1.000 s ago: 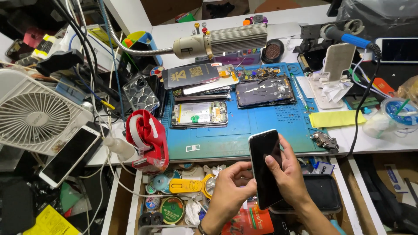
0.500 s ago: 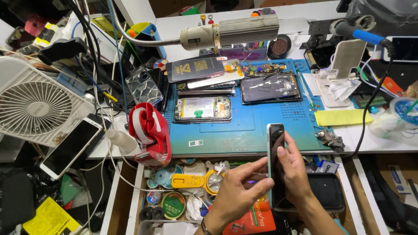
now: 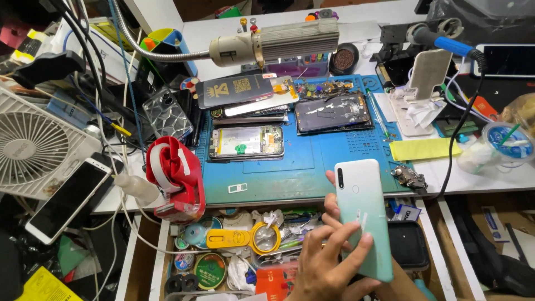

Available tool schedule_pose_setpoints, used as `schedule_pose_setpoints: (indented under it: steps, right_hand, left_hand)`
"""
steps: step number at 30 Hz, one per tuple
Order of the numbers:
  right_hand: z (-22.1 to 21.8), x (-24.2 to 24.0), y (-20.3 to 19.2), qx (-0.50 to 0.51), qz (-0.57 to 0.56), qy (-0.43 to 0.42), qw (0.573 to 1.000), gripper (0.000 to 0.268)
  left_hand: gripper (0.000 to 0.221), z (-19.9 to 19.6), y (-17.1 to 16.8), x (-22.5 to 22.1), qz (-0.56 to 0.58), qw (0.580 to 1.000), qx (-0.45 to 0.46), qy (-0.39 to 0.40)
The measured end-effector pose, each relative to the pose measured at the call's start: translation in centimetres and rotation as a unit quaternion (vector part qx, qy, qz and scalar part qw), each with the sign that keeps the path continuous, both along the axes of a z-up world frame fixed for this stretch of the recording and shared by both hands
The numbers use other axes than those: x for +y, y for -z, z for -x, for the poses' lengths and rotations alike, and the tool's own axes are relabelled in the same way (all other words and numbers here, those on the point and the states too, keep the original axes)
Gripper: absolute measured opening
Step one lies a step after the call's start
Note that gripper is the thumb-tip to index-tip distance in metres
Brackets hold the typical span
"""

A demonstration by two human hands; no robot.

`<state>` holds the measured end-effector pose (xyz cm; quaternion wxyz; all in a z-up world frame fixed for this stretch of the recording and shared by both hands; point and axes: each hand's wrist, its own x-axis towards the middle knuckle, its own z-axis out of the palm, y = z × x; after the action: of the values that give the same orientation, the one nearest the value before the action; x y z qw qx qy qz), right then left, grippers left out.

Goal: Removing the back cover of a smartphone using hands and a small prying tool at a repair station.

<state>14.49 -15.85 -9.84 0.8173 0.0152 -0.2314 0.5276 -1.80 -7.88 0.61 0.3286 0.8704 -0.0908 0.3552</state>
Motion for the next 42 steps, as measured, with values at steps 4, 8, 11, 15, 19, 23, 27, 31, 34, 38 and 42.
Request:
schedule_pose_setpoints:
  steps: [4, 8, 11, 15, 19, 23, 27, 31, 34, 38, 42]
  right_hand:
    - [0.3, -0.2, -0.6, -0.027, -0.016, -0.046, 0.998, 0.071]
    - [1.9, 0.2, -2.7, -0.010, -0.024, -0.007, 1.000, 0.080]
    - [1.8, 0.1, -2.1, -0.012, -0.021, -0.007, 1.000, 0.083]
    - [-0.7, -0.1, -0.2, -0.020, -0.040, 0.041, 0.998, 0.058]
    - [-1.3, -1.2, -0.4, -0.074, 0.061, 0.169, 0.981, 0.054]
    - [-1.2, -1.7, -1.6, -0.104, 0.146, 0.281, 0.943, 0.063]
    - [1.0, -1.0, -6.1, -0.085, 0.303, 0.395, 0.863, 0.056]
    - [1.3, -1.2, -6.4, -0.210, 0.282, 0.444, 0.824, 0.080]
    - [1.1, -1.4, -6.3, -0.239, 0.312, 0.460, 0.796, 0.082]
    - [-0.1, -1.5, -5.7, -0.205, 0.406, 0.402, 0.794, 0.082]
    - [-0.3, -1.2, -7.1, -0.144, 0.444, 0.295, 0.834, 0.100]
  left_hand:
    - [0.048, 0.0, 1.0, -0.5, -0.032, 0.998, -0.043, -0.032]
    - [0.039, 0.0, 1.0, -0.4, -0.065, 0.995, -0.053, -0.056]
    - [0.035, -0.2, 1.6, -0.5, -0.053, 0.995, -0.052, -0.062]
    - [0.029, -1.0, 1.4, 0.6, 0.010, 0.999, -0.034, 0.013]
    - [0.030, -1.5, 3.1, 1.4, -0.015, 0.998, -0.020, 0.056]
    - [0.026, -2.2, 4.5, 1.6, -0.030, 0.997, -0.024, 0.067]
    - [0.022, -2.5, 4.3, 1.5, -0.015, 0.998, -0.005, 0.058]
    - [0.018, -2.7, 2.9, 1.5, -0.020, 0.998, 0.002, 0.058]
    - [0.022, -2.8, 0.3, 1.5, 0.096, 0.991, 0.028, 0.092]
    - [0.053, -2.6, 1.5, 2.1, 0.235, 0.904, 0.354, 0.050]
    - [0.050, -2.7, -0.9, 4.6, 0.507, 0.797, 0.309, 0.114]
